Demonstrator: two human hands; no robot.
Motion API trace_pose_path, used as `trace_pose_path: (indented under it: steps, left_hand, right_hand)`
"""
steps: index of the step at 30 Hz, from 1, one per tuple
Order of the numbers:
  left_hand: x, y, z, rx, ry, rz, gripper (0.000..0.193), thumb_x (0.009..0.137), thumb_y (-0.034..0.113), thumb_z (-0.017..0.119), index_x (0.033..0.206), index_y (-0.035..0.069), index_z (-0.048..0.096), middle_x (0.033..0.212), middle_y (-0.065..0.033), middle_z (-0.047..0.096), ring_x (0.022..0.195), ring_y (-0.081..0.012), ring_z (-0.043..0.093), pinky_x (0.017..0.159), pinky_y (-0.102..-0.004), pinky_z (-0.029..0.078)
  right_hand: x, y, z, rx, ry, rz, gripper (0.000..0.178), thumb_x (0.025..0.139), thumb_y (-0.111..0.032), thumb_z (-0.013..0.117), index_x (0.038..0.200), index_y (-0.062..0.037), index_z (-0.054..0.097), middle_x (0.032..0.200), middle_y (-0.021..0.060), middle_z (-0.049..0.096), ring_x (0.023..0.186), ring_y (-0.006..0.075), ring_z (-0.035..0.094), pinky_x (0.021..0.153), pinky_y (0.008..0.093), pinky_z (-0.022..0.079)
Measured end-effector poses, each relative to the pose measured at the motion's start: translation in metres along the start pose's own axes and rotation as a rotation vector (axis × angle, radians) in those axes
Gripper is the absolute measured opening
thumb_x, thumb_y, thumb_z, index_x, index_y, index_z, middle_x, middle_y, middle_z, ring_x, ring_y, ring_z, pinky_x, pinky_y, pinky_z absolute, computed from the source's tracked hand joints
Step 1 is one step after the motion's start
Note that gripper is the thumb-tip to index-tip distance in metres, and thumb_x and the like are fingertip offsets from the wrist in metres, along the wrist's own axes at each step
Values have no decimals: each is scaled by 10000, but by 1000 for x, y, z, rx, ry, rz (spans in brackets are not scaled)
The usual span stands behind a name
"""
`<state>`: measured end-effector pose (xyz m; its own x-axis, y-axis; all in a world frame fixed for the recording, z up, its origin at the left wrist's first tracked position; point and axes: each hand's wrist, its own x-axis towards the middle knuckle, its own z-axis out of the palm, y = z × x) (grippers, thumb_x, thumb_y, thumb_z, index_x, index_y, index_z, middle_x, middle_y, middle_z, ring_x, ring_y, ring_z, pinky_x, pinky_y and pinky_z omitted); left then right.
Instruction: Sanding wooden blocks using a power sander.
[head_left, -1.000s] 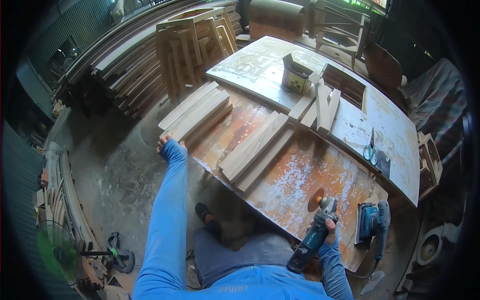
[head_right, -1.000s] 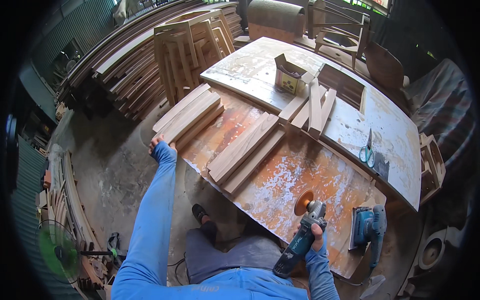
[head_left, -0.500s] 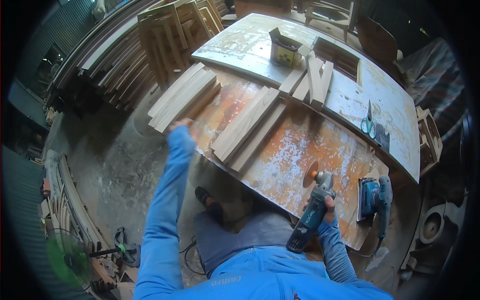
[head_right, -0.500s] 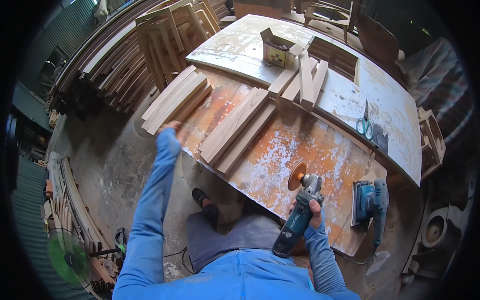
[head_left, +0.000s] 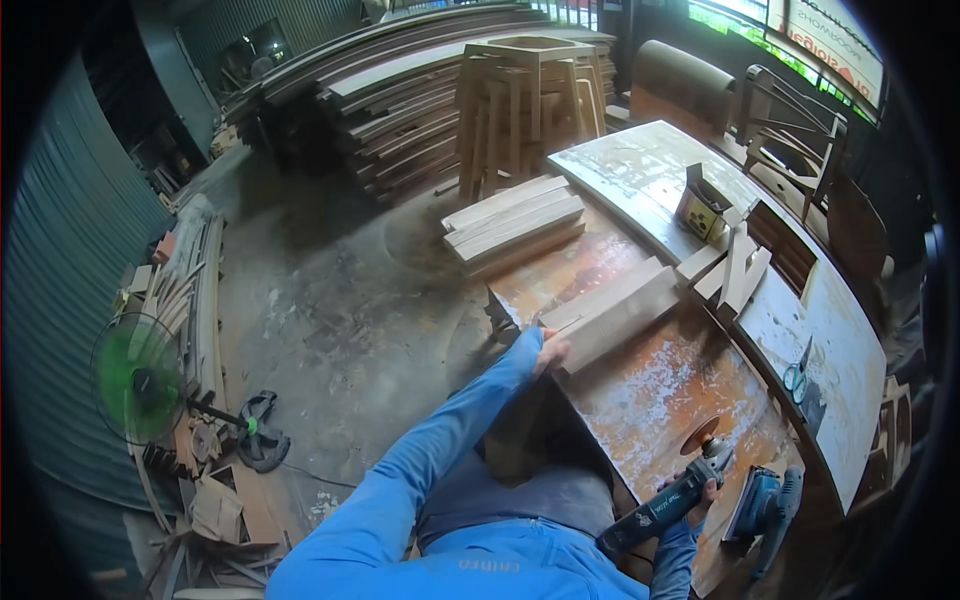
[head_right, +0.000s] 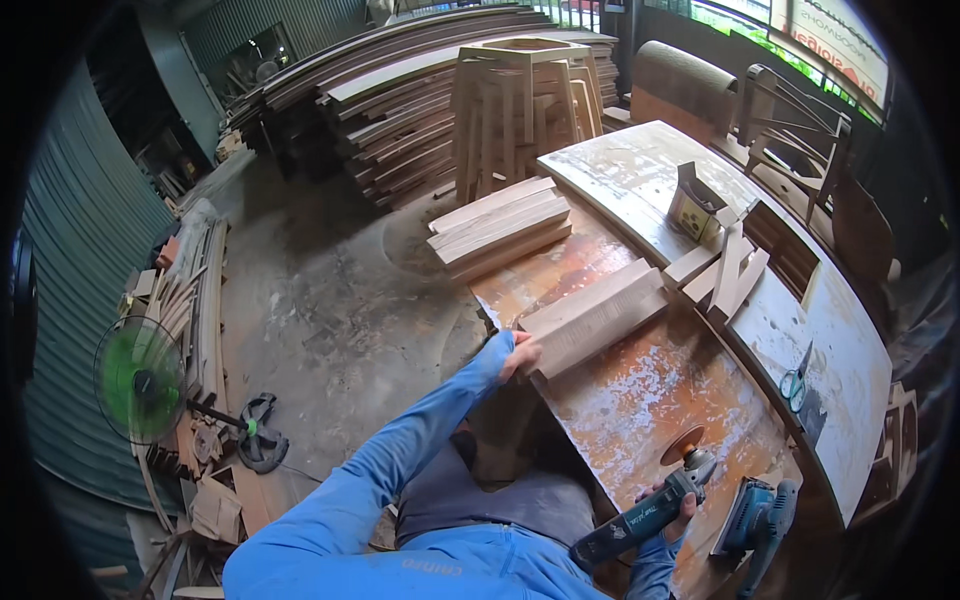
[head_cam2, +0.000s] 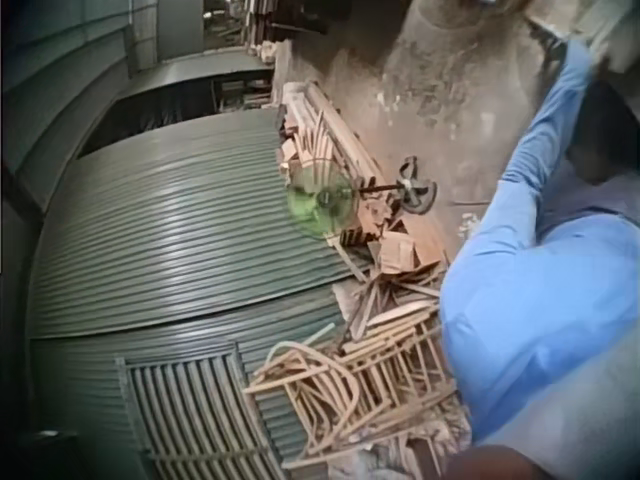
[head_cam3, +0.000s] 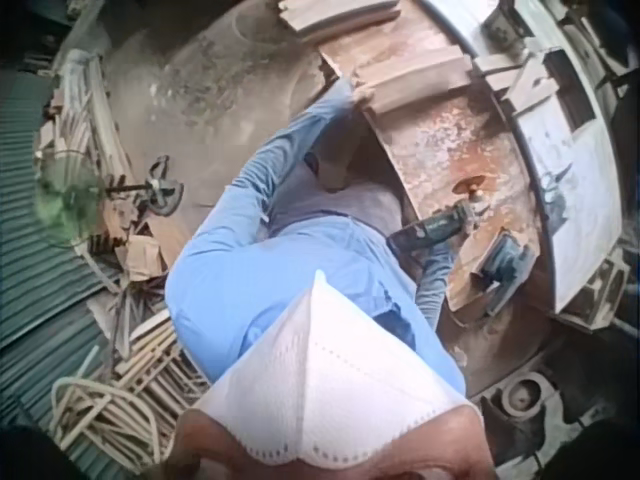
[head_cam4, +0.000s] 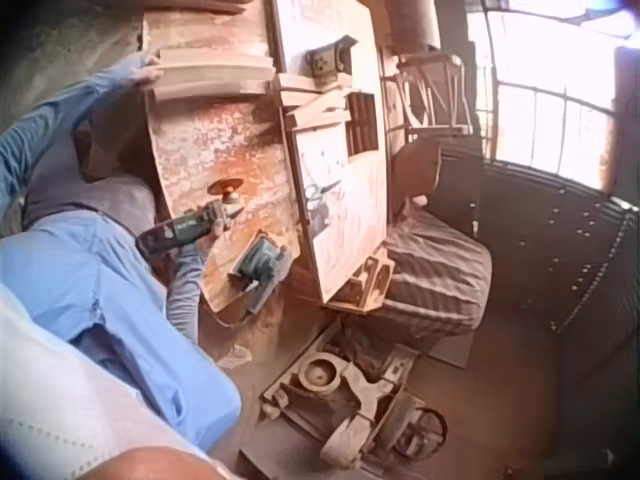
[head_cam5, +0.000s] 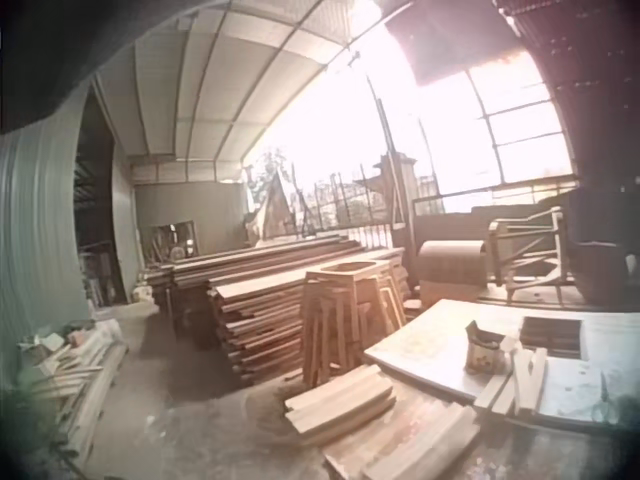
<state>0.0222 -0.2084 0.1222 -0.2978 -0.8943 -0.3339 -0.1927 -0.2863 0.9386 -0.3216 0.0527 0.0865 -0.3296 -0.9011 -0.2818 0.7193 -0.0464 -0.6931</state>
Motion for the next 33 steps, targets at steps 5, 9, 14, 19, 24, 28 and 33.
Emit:
trace_pose_path:
  steps: [5,9,14,19,24,28,33]
  left_hand:
    - [-84,-56,32,-369,-144,99,464,883,302,711,1216,-7,616,942,-27,647,766,-76,569,663,-225,468]
    - [-110,-124,88,-242,-7,32,542,835,249,764,1253,-35,567,1011,-102,670,863,-158,633,774,-304,522]
    - [-129,-129,111,43,108,147,626,778,270,823,1267,-18,559,1173,-177,644,1082,-251,615,962,-358,471]
    - [-130,-153,119,-270,7,-98,555,830,395,796,1217,47,603,1080,-121,651,1000,-217,630,851,-322,528]
    - [-134,-155,112,-514,-199,-381,512,860,403,771,1188,52,593,982,-61,635,826,-139,629,699,-273,553]
    - [-131,-152,118,-363,-115,-161,455,860,327,782,1187,67,603,1008,-71,645,849,-163,632,728,-290,542]
    - [-142,-107,109,208,239,191,550,739,78,834,1232,88,592,1131,-163,654,1015,-298,629,951,-365,491]
  right_hand:
    - [1,0,9,8,16,-44,608,853,-602,635,1083,-41,591,891,120,659,752,276,666,677,445,582]
    - [0,3,10,23,17,-40,590,845,-587,657,1083,-51,594,879,113,660,749,275,665,671,427,580]
    - [-10,-2,28,-14,-35,-45,580,837,-576,675,1084,-59,592,883,109,663,757,264,674,694,418,587]
    - [-14,-4,26,-34,-51,-43,602,825,-587,687,1096,-58,588,895,108,662,760,260,677,704,409,588]
    - [-13,-2,16,-57,-4,-31,618,818,-594,693,1102,-56,586,900,108,657,765,261,676,707,407,589]
    - [-12,0,18,-72,-25,-42,620,821,-594,690,1111,-57,586,897,110,650,766,260,673,707,407,587]
    - [-12,4,28,-64,-10,-62,616,820,-589,692,1122,-63,583,895,107,644,760,257,667,695,400,580]
